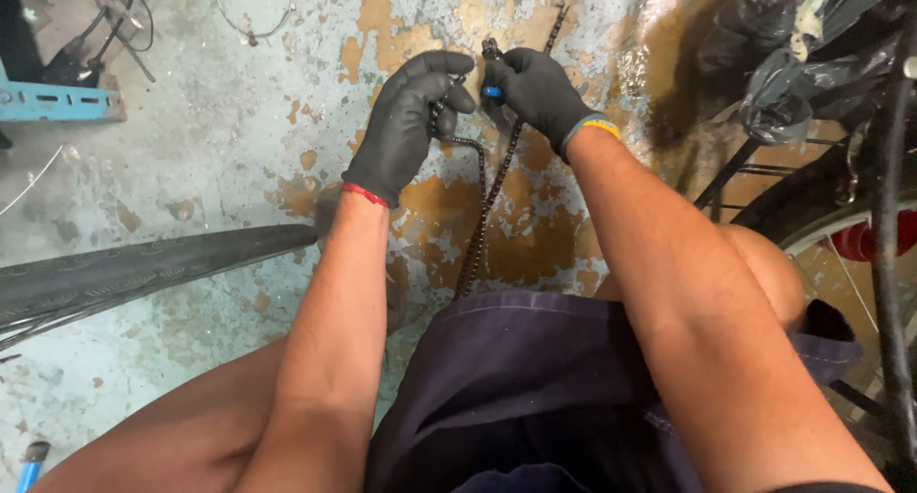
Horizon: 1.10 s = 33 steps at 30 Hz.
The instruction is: Using a chain breaker tool to remove a link from a bicycle chain
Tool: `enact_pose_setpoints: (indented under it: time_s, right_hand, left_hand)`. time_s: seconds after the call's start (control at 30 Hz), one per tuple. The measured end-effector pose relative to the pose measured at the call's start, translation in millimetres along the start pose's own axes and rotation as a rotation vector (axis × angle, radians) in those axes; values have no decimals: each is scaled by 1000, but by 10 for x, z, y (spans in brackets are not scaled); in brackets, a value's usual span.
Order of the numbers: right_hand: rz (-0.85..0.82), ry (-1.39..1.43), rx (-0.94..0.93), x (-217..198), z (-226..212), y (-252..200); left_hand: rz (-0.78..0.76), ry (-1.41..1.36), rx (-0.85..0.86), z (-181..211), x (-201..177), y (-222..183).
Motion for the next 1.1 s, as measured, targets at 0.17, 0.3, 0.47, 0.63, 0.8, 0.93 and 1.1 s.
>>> enact_pose_setpoints:
  time_s: [0.17, 0.3, 0.47, 0.63, 0.8, 0.93, 1.1]
  right_hand:
    - [-14, -6, 7, -36, -56, 21]
    - [-173, 10, 77, 46, -124, 0]
    - [-60, 65, -82, 60, -7, 189]
    - [302, 306, -288, -256, 57, 130]
    - [-109, 164, -258, 276, -329, -331]
    - [-449, 212, 64, 597, -340, -611]
    - [-479, -45, 266, 366, 249, -556]
  left_hand:
    - [12, 24, 18, 137, 3, -8]
    - [130, -21, -50, 82, -71, 10]
    - [142, -86, -93, -20, -97, 18]
    - [135, -130, -68, 80, -63, 49]
    - [66, -349, 73, 192, 3, 166]
    - [206, -360, 187, 316, -99, 239]
    - [215, -322, 288, 267, -136, 490]
Point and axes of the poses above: each hand's wrist, its own y-axis towards the middle knuckle, its own x-axis out of the palm, z = x × y, the point moved 7 cm from there along y, towards the middle knuckle, and after that the axes turned 10 degrees about y, right-handed, at the moved point
